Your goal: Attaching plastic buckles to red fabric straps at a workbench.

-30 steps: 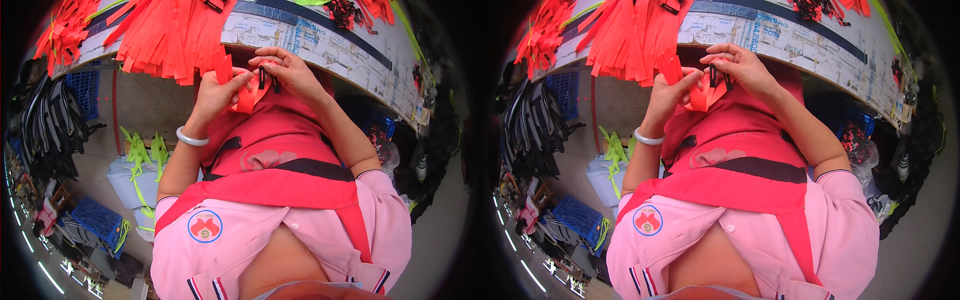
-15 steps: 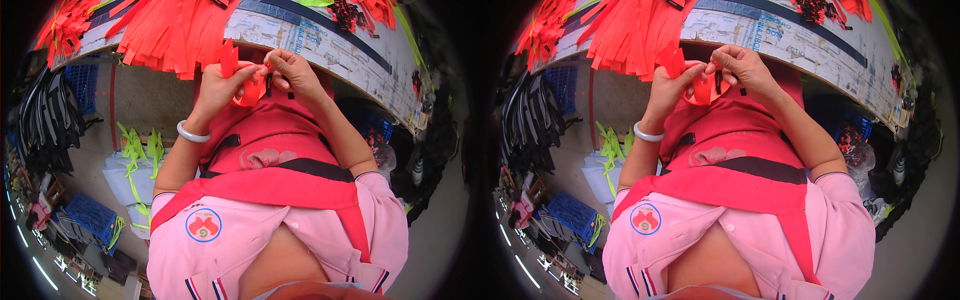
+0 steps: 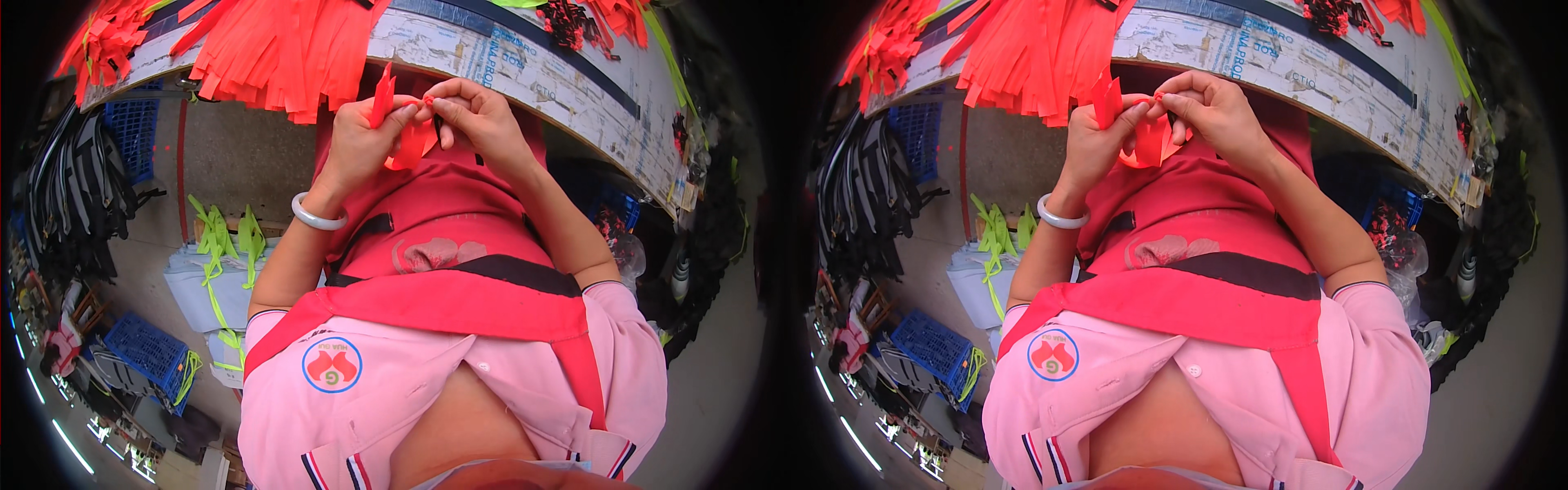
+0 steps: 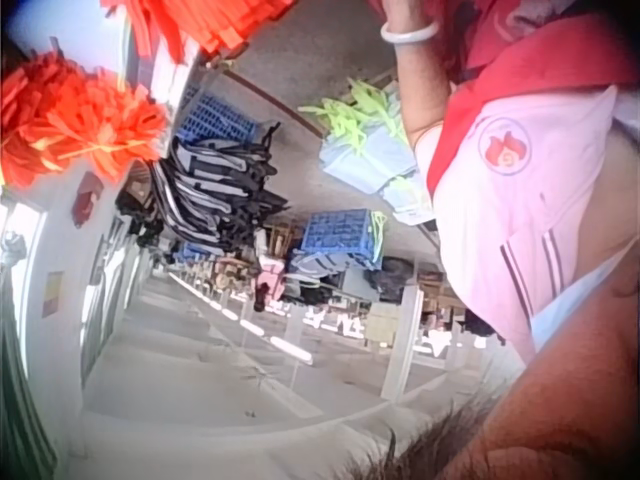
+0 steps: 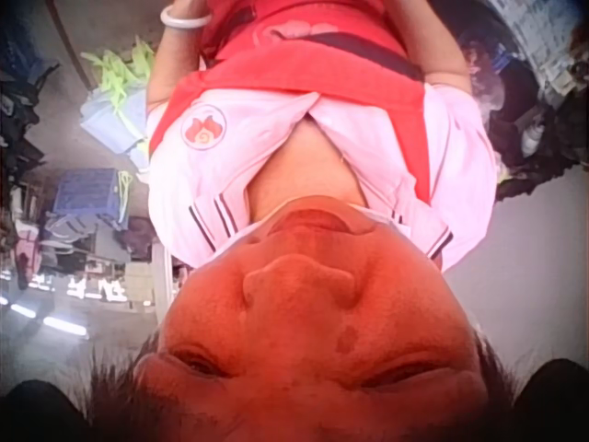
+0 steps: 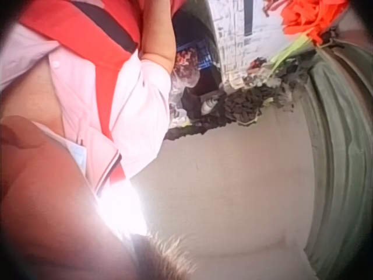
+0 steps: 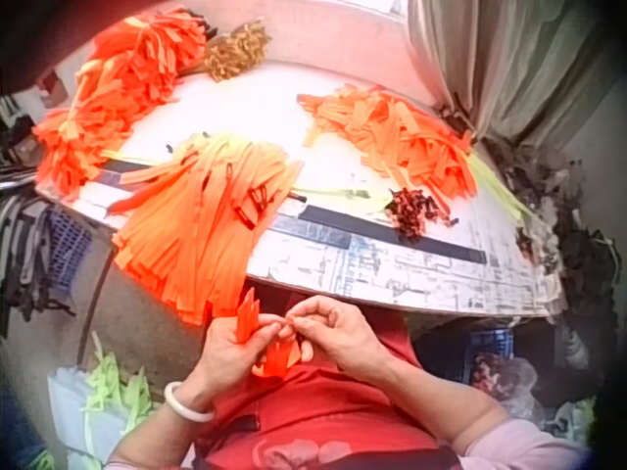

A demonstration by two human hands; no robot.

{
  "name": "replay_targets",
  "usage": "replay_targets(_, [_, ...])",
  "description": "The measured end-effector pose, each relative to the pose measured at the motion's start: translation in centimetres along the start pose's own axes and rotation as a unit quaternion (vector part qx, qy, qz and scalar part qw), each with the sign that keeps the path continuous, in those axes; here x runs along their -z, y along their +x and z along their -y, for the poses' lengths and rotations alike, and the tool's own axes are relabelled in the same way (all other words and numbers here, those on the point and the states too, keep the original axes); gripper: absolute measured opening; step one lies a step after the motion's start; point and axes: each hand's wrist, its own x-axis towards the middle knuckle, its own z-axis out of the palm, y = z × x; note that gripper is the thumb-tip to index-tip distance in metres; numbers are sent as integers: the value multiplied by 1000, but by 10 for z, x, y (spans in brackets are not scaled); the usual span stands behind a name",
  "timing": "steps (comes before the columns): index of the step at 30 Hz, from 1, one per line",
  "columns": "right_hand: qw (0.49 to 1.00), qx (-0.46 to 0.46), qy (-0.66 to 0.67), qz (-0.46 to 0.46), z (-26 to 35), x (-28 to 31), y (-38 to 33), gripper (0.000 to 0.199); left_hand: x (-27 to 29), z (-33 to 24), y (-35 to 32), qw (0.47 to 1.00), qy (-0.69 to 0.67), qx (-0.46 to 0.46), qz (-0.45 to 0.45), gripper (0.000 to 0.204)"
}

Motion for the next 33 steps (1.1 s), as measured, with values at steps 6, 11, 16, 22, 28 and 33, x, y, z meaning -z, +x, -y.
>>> replay_targets(6, [994, -70, 86, -18, 5, -8, 1, 20, -1, 2, -2, 999, 14, -40, -4, 15])
replay_targets(11, [992, -92, 86, -17, 3, -12, 1, 19, 1, 1, -2, 998, 47, -41, 8, 15])
replay_targets(16, [991, -80, 105, 17, -8, -14, -1, 20, 3, 1, -2, 998, 25, -25, 42, 14])
replay_targets(22, [992, -84, 87, 22, -13, -10, -2, 21, 2, -1, -2, 999, 14, -24, 32, 15])
replay_targets(28, [996, -63, -51, -39, -12, 8, 6, 21, 10, 9, 0, 999, -34, -1, 29, 17])
replay_targets(33, [999, -41, 25, -26, -3, 1, 2, 18, 15, 2, -1, 996, -71, 0, 48, 17])
